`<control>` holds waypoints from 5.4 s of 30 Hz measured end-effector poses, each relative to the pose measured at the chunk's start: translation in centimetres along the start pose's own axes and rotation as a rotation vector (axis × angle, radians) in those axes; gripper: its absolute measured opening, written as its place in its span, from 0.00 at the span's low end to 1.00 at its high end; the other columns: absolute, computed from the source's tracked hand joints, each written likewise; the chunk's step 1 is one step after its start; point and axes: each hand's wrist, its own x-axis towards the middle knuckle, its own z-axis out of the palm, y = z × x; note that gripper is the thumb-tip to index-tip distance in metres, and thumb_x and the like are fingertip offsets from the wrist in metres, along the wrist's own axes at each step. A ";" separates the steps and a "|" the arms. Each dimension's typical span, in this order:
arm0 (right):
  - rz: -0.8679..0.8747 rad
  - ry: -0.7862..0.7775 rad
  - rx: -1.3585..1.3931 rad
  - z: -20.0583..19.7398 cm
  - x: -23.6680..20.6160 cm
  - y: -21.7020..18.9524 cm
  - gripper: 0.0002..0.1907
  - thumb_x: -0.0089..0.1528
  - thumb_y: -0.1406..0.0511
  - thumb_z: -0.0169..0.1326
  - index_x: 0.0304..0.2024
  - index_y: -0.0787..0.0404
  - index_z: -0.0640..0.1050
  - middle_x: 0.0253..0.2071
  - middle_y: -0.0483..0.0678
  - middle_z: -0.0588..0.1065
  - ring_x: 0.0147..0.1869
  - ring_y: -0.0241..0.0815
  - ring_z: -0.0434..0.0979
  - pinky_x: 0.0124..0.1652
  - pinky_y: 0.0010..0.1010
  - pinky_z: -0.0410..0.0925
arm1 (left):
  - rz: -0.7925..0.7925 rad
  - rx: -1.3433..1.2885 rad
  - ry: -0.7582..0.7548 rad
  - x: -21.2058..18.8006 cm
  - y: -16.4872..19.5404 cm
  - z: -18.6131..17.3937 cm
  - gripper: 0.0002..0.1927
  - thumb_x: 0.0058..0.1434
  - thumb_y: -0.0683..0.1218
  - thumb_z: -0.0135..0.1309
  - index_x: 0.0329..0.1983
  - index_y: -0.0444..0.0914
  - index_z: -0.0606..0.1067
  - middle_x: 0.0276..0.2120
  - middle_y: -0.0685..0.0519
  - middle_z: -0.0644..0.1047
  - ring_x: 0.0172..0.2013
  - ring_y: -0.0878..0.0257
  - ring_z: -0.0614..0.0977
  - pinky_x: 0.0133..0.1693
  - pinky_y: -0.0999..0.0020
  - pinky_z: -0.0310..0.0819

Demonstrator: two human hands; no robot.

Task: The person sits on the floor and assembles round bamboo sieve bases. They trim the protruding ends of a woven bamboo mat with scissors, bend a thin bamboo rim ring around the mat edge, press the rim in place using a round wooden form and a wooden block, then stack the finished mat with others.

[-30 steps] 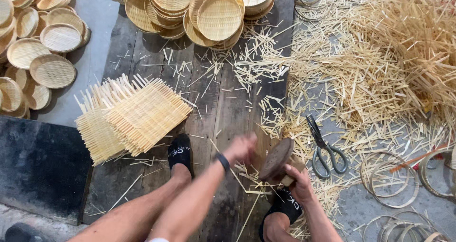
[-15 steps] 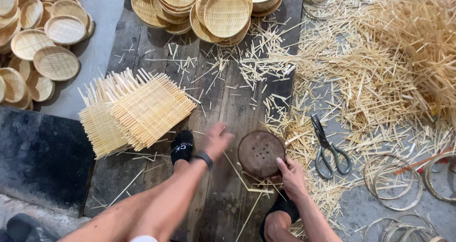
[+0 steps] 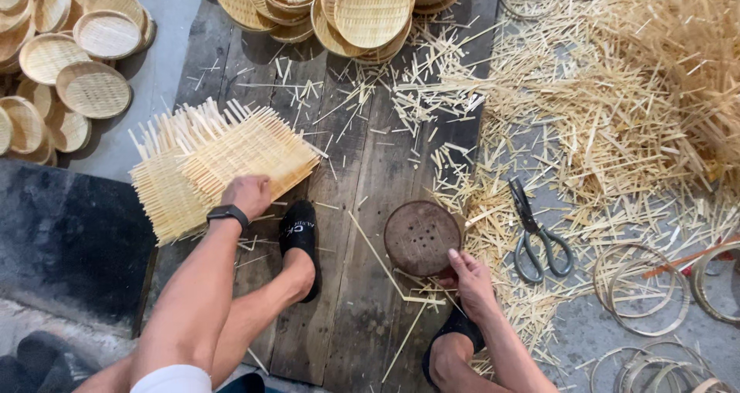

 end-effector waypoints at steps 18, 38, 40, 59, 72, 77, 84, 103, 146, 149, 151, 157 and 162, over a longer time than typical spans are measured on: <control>-0.141 0.026 0.017 -2.9 0.2 -2.9 0.15 0.63 0.70 0.61 0.51 0.67 0.77 0.42 0.47 0.77 0.40 0.33 0.75 0.41 0.25 0.71 | 1.034 -0.189 0.000 -15.5 21.9 7.8 0.22 0.57 0.40 0.53 0.56 0.33 0.73 0.58 0.42 0.76 0.62 0.48 0.75 0.64 0.54 0.67; -0.147 0.155 -0.049 -2.1 -1.3 -1.6 0.12 0.59 0.70 0.65 0.41 0.69 0.77 0.37 0.50 0.81 0.37 0.34 0.79 0.37 0.26 0.73 | -0.497 -1.150 -0.391 -8.6 17.2 16.0 0.15 0.52 0.37 0.64 0.44 0.30 0.78 0.38 0.48 0.84 0.34 0.63 0.84 0.37 0.67 0.79; -0.166 0.169 -0.053 -1.9 -1.3 -1.5 0.12 0.58 0.70 0.65 0.41 0.69 0.78 0.37 0.50 0.81 0.37 0.34 0.78 0.37 0.26 0.73 | -0.438 -1.009 -0.311 -8.8 17.9 15.9 0.15 0.53 0.38 0.64 0.43 0.29 0.78 0.38 0.48 0.84 0.35 0.64 0.83 0.38 0.69 0.78; -0.337 1.122 -1.352 -28.4 -8.4 -0.6 0.04 0.54 0.65 0.61 0.32 0.53 0.83 0.39 0.51 0.79 0.47 0.55 0.77 0.52 0.47 0.67 | -0.315 -0.765 0.003 -10.0 15.9 14.5 0.46 0.49 0.50 0.73 0.66 0.30 0.63 0.49 0.46 0.76 0.45 0.61 0.79 0.46 0.69 0.74; -1.248 -0.348 -1.824 -4.6 -17.4 -19.3 0.19 0.54 0.67 0.58 0.49 0.65 0.75 0.46 0.54 0.73 0.59 0.55 0.72 0.62 0.53 0.68 | -0.320 -1.631 -0.839 -7.9 30.7 2.6 0.22 0.63 0.59 0.51 0.45 0.36 0.77 0.29 0.57 0.76 0.28 0.68 0.76 0.30 0.72 0.71; -1.053 0.015 -1.102 -1.8 -18.6 -24.0 0.29 0.60 0.64 0.55 0.63 0.67 0.69 0.58 0.61 0.68 0.64 0.51 0.68 0.56 0.41 0.72 | -0.358 -1.896 -0.759 -9.2 29.8 0.7 0.16 0.69 0.52 0.54 0.45 0.34 0.78 0.17 0.63 0.61 0.17 0.73 0.59 0.19 0.76 0.49; -0.091 -0.077 -0.239 -0.4 -14.8 -24.3 0.27 0.68 0.51 0.50 0.40 0.71 0.82 0.23 0.46 0.71 0.24 0.39 0.72 0.28 0.31 0.71 | -0.279 -1.979 -0.844 -11.3 29.5 -1.6 0.15 0.68 0.50 0.51 0.42 0.32 0.77 0.19 0.59 0.67 0.20 0.70 0.66 0.23 0.73 0.58; -0.108 -0.204 0.067 1.7 -10.0 -20.9 0.28 0.69 0.52 0.43 0.47 0.73 0.79 0.36 0.54 0.77 0.40 0.47 0.79 0.45 0.43 0.74 | -0.305 -2.068 -0.493 -10.7 26.2 0.2 0.19 0.65 0.53 0.59 0.23 0.37 0.73 0.14 0.57 0.67 0.13 0.69 0.63 0.16 0.73 0.54; -0.366 0.519 -0.781 2.4 -2.3 -7.6 0.10 0.57 0.65 0.65 0.40 0.63 0.85 0.32 0.50 0.83 0.34 0.38 0.82 0.41 0.30 0.74 | 0.011 -0.755 0.009 -7.2 19.1 14.0 0.15 0.49 0.38 0.64 0.42 0.38 0.84 0.33 0.50 0.84 0.32 0.63 0.85 0.37 0.67 0.79; -0.320 0.529 -0.785 2.2 -2.0 -7.0 0.11 0.56 0.64 0.65 0.41 0.62 0.85 0.32 0.51 0.82 0.34 0.39 0.82 0.40 0.30 0.74 | -0.120 -0.737 -0.053 -7.8 19.0 14.5 0.12 0.51 0.40 0.65 0.41 0.40 0.84 0.29 0.49 0.84 0.29 0.61 0.85 0.35 0.66 0.77; -0.310 0.519 -0.789 2.0 -2.0 -7.0 0.12 0.56 0.64 0.65 0.41 0.62 0.84 0.31 0.50 0.82 0.34 0.40 0.83 0.40 0.31 0.74 | -0.106 -0.715 -0.051 -7.8 19.0 14.4 0.09 0.50 0.42 0.67 0.36 0.39 0.85 0.28 0.50 0.84 0.28 0.62 0.85 0.35 0.68 0.78; -0.370 0.512 -0.855 1.8 -2.2 -6.9 0.12 0.56 0.65 0.65 0.42 0.61 0.85 0.33 0.53 0.82 0.37 0.42 0.84 0.42 0.33 0.74 | -0.123 -0.681 -0.048 -7.6 18.9 14.2 0.07 0.47 0.42 0.69 0.30 0.39 0.85 0.27 0.51 0.84 0.28 0.63 0.85 0.35 0.68 0.79; -0.328 0.553 -0.850 2.0 -2.0 -6.6 0.12 0.55 0.64 0.66 0.41 0.58 0.86 0.35 0.53 0.83 0.37 0.43 0.84 0.43 0.33 0.74 | -0.157 -0.652 -0.071 -7.4 19.4 13.8 0.08 0.45 0.42 0.70 0.30 0.40 0.85 0.27 0.51 0.84 0.28 0.63 0.85 0.35 0.68 0.79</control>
